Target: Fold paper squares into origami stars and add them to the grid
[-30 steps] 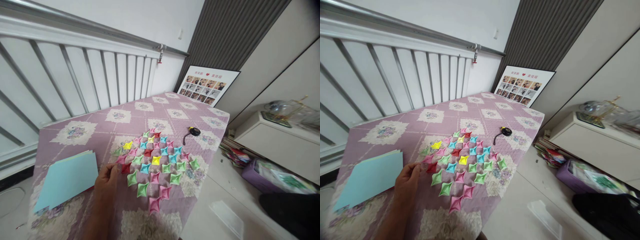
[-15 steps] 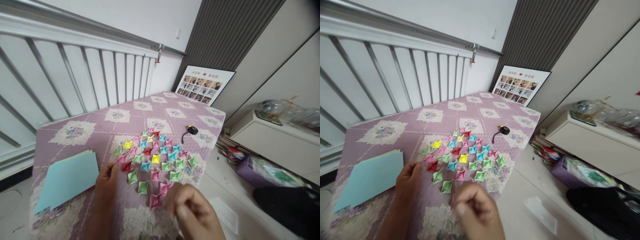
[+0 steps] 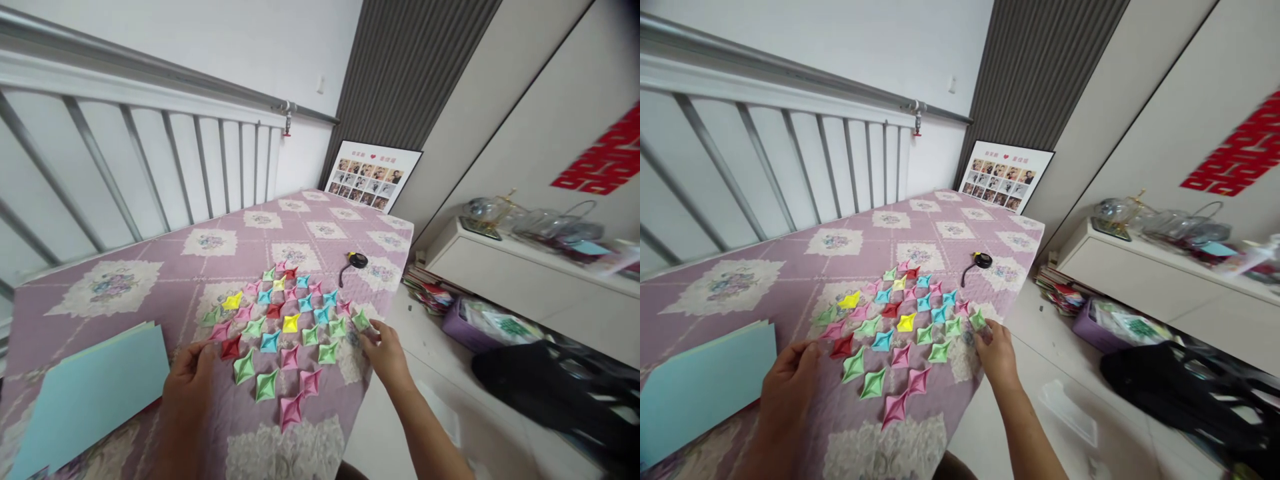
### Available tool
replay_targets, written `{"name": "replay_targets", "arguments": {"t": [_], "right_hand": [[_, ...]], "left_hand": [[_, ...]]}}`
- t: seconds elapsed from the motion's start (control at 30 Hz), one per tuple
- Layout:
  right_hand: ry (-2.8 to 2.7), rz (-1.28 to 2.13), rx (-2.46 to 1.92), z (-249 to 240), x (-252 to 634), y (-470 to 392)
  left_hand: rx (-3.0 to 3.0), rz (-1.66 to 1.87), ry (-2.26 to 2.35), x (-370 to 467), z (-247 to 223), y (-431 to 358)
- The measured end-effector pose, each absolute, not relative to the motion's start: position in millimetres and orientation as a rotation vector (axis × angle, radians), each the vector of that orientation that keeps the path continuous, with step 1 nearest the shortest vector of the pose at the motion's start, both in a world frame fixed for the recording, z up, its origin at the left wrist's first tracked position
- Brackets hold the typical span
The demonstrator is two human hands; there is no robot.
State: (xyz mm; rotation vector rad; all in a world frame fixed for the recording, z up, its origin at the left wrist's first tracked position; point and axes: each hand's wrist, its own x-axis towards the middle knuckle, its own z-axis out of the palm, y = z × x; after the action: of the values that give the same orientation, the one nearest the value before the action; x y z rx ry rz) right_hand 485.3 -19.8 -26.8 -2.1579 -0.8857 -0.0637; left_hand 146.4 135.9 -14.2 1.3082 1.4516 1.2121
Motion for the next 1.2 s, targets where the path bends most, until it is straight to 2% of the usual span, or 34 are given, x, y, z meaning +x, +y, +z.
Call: {"name": "replay_targets", "arguments": {"t": [0.7,1.2], "right_hand": [[-0.876,-0.107,-2.359,-34,494,-2],[-0.824,-0.121,-2.337,-33,493,2]], "left_hand": [[1.298,1.199,1.46,149,-15,135],[1.31,1.171,1.478,150,-9,134]]}}
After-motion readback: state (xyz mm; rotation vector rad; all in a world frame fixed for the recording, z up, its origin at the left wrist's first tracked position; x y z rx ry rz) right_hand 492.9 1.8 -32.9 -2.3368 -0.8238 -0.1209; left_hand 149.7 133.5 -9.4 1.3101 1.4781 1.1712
